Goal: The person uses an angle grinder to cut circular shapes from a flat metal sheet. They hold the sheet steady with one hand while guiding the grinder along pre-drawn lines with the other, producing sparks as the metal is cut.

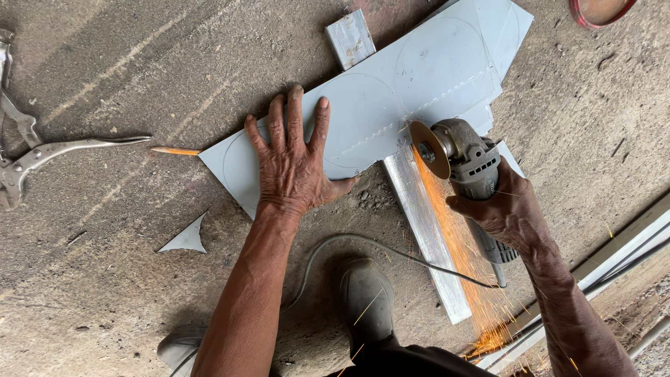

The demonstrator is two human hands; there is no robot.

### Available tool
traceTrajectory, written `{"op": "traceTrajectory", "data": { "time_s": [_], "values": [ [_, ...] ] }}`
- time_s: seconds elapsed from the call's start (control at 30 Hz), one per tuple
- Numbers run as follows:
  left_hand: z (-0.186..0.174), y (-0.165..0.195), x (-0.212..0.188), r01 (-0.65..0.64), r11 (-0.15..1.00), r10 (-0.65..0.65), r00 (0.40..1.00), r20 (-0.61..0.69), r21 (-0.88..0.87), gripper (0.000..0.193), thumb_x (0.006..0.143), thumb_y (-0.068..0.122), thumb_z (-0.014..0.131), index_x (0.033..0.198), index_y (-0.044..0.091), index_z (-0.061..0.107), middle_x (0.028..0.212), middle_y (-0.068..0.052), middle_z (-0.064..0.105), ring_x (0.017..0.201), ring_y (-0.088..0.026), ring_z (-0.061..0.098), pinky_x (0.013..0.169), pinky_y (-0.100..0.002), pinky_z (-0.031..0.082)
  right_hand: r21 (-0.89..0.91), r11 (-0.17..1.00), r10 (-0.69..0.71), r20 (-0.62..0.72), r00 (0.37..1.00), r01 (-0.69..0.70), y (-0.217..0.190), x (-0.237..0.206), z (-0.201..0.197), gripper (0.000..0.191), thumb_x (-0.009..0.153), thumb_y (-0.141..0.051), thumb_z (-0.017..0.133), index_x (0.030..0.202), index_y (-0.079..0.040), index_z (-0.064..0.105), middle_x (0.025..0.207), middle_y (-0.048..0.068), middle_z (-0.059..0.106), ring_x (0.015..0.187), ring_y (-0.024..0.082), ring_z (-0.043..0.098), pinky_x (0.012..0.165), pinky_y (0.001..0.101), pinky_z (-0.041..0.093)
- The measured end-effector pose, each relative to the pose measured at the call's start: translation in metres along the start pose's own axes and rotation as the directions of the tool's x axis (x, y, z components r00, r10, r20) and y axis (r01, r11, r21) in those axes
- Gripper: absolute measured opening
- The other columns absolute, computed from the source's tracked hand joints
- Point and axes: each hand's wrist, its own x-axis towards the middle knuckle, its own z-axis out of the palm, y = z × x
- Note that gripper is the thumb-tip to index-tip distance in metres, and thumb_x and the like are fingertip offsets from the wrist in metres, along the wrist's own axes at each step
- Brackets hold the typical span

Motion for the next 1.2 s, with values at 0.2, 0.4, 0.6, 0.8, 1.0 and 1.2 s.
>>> {"op": "traceTrajectory", "data": {
  "time_s": [0.2, 0.4, 0.6, 0.8, 1.0, 1.2],
  "values": [
    [0.001, 0.001, 0.001, 0.003, 1.0, -0.004, 1.0, 0.028, 0.026, 0.134, 0.058, 0.09, 0.072, 0.16, 0.014, 0.031, 0.162, -0.027, 0.013, 0.146, -0.049, 0.02, 0.107, -0.084, 0.014, -0.168, 0.978, 0.128, 0.027, 0.991, -0.121, 0.006, -0.002, -0.005, 0.076, 0.067, -0.038, 0.087, 0.127, -0.004, 0.056, 0.1, 0.013, 0.073, 0.086, 0.027, 0.074, 0.08, 0.0435, 0.066],
    [0.001, 0.001, 0.003, -0.014, 0.996, 0.017, 0.999, 0.032, -0.093, 0.143, 0.057, 0.101, 0.059, 0.159, 0.006, 0.028, 0.163, -0.031, 0.009, 0.151, -0.048, 0.008, 0.113, -0.083, 0.003, -0.256, 0.946, 0.217, 0.052, 0.975, -0.197, 0.01, 0.001, -0.007, 0.072, 0.071, -0.041, 0.086, 0.128, -0.006, 0.057, 0.097, 0.015, 0.075, 0.081, 0.031, 0.076, 0.077, 0.0476, 0.066],
    [0.003, 0.008, 0.008, -0.013, 1.0, 0.014, 0.998, 0.068, -0.027, 0.14, 0.061, 0.1, 0.057, 0.157, 0.0, 0.032, 0.165, -0.029, 0.01, 0.152, -0.045, 0.008, 0.113, -0.081, 0.003, -0.253, 0.948, 0.21, 0.048, 0.977, -0.191, 0.013, -0.001, -0.007, 0.072, 0.07, -0.042, 0.084, 0.126, -0.006, 0.058, 0.099, 0.014, 0.074, 0.085, 0.03, 0.075, 0.079, 0.0481, 0.066],
    [-0.003, 0.006, 0.008, -0.023, 1.0, 0.022, 0.999, 0.048, 0.009, 0.133, 0.062, 0.097, 0.059, 0.154, 0.002, 0.038, 0.162, -0.027, 0.015, 0.148, -0.045, 0.017, 0.111, -0.08, 0.012, -0.24, 0.944, 0.247, 0.05, 0.968, -0.228, 0.001, 0.0, -0.009, 0.074, 0.069, -0.041, 0.086, 0.128, -0.005, 0.057, 0.102, 0.015, 0.074, 0.09, 0.029, 0.076, 0.084, 0.0452, 0.066],
    [-0.006, 0.008, 0.009, -0.016, 0.999, 0.014, 0.999, 0.047, 0.044, 0.126, 0.065, 0.089, 0.067, 0.152, 0.002, 0.042, 0.16, -0.026, 0.022, 0.145, -0.045, 0.023, 0.109, -0.079, 0.017, -0.178, 0.976, 0.137, 0.055, 0.989, -0.125, -0.007, 0.0, -0.009, 0.071, 0.069, -0.035, 0.088, 0.126, -0.004, 0.058, 0.104, 0.014, 0.073, 0.094, 0.028, 0.074, 0.086, 0.0454, 0.063],
    [-0.006, 0.007, 0.009, -0.013, 1.0, 0.013, 0.997, 0.07, -0.011, 0.133, 0.058, 0.091, 0.069, 0.153, 0.003, 0.038, 0.159, -0.026, 0.02, 0.145, -0.046, 0.021, 0.108, -0.08, 0.016, -0.332, 0.942, 0.072, 0.047, 0.996, -0.053, -0.001, -0.003, -0.008, 0.076, 0.07, -0.04, 0.088, 0.127, -0.001, 0.055, 0.104, 0.013, 0.073, 0.095, 0.027, 0.074, 0.085, 0.0403, 0.066]
  ]
}}
